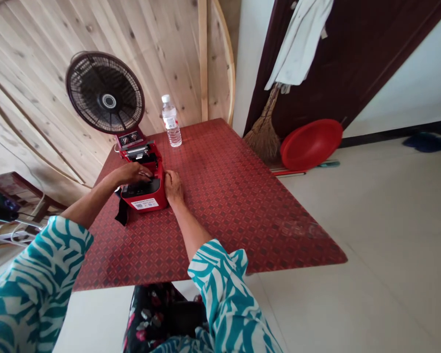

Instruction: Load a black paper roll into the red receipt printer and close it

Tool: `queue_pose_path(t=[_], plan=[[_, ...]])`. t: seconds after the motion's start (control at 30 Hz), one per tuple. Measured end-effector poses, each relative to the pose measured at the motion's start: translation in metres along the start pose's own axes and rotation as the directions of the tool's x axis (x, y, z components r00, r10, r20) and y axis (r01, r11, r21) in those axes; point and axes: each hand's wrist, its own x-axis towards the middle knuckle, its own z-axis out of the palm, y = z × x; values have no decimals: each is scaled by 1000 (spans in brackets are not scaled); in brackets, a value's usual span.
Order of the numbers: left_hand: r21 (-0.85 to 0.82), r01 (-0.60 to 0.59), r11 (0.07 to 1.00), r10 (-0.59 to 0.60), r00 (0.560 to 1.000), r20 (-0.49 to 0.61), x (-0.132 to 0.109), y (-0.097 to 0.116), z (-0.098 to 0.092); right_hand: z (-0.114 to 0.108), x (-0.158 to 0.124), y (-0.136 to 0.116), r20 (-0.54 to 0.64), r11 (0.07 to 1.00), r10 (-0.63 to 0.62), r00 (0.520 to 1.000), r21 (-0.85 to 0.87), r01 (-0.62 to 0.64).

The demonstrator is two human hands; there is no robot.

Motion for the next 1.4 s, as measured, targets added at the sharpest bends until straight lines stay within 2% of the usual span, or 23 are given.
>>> queue_pose_path(t=[0.07,0.13,0.23,0.3,0.37,0.47,0.63,0.73,0.87,0.97,1.1,1.27,1.33,1.4], plan=[[-74,-45,996,40,997,-65,-14,2,0,0,0,-1,1,1000,10,1000,-14,-10],[-137,-72,988,41,974,-221,-34,3,6,0,-1,-1,-4,1000,17,1000,-16,-18],[-250,-110,962,-21,883,-469,-66,1,26,-2,-1,0,-4,1000,13,1000,3,-13],[-302,-161,940,-37,830,-557,-82,-2,42,-3,-1,0,4,1000,7,1000,11,-7],[-285,-240,928,16,790,-613,-90,-5,57,-5,0,0,8,1000,10,1000,13,-10],[-161,-319,934,143,746,-650,-92,-9,69,-6,-2,1,6,1000,15,1000,11,-15],[113,-341,933,331,693,-640,-93,-16,75,-7,0,6,-7,997,70,998,43,-69],[234,-350,907,417,668,-617,-96,-20,77,-4,22,0,-17,990,124,992,69,-122],[342,-329,880,474,613,-632,-97,-23,78,4,69,-27,74,996,46,996,68,-51],[377,-280,883,469,578,-668,-97,-24,79,8,85,-49,149,997,6,989,75,-18],[402,-257,879,476,539,-695,-99,-25,81,3,65,-58,154,997,-78,985,28,75],[273,-262,925,373,498,-783,-100,-31,81,-12,20,-50,104,971,-226,969,-59,232],[243,-278,929,358,522,-774,-100,-35,79,-15,7,-47,100,960,-259,961,-84,268],[235,-290,928,365,568,-737,-99,-38,77,-16,-2,-44,95,955,-268,959,-103,277]])
